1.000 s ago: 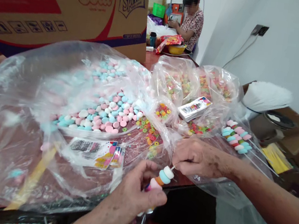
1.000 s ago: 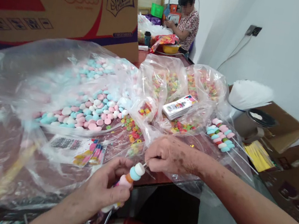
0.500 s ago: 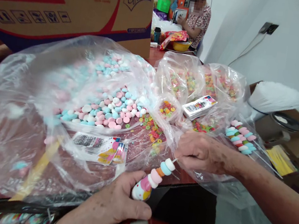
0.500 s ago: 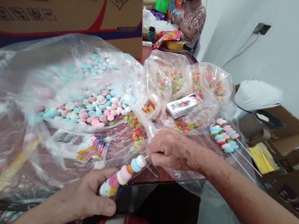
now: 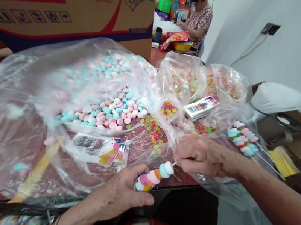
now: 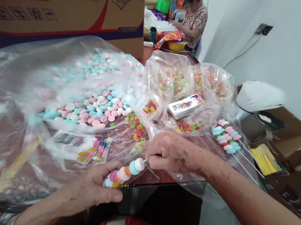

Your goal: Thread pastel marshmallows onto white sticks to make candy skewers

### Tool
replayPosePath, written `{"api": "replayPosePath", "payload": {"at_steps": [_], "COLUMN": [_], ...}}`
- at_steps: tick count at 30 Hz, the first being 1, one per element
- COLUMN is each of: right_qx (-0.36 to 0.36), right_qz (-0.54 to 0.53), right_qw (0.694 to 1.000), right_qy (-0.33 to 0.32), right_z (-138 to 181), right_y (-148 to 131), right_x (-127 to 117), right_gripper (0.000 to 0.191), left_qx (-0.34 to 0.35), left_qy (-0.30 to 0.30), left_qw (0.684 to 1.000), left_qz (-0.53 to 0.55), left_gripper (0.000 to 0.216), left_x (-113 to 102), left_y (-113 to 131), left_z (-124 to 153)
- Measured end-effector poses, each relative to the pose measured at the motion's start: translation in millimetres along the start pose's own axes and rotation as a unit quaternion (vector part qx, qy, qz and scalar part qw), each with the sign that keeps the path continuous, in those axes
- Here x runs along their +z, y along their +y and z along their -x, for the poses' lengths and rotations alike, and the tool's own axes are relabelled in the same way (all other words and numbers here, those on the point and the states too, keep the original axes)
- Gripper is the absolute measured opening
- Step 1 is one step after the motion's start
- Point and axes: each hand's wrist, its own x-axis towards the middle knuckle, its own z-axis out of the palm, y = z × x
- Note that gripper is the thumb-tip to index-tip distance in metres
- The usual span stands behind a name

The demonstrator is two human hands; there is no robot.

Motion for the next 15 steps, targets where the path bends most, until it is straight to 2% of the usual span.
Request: {"api": "replayPosePath", "payload": {"at_steps": [4,10,15], "right_qx": [0.004,0.008,0.019], "right_qz": [0.016,0.062,0.055], "right_qw": [1.000,0.998,0.998], "right_qy": [0.008,0.024,0.023], "right_z": [2.5,5.9,0.8], "right_y": [-0.7,-1.3,-3.8], "right_x": [-1.5,-4.3,2.6], "right_gripper": [0.025,0.024,0.021], "left_qx": [-0.008,-0.012,0.004], "left_qy": [0.021,0.047,0.055], "left_qw": [0.996,0.993,0.990], "left_qz": [-0.086,-0.111,-0.132], "left_gripper": [0.028,0.032,0.031], "left_x": [-1.2,-3.6,-2.0], "left_y": [4.8,-2.9,3.9], "left_z": [-4.1,-8.5,-10.0]}}
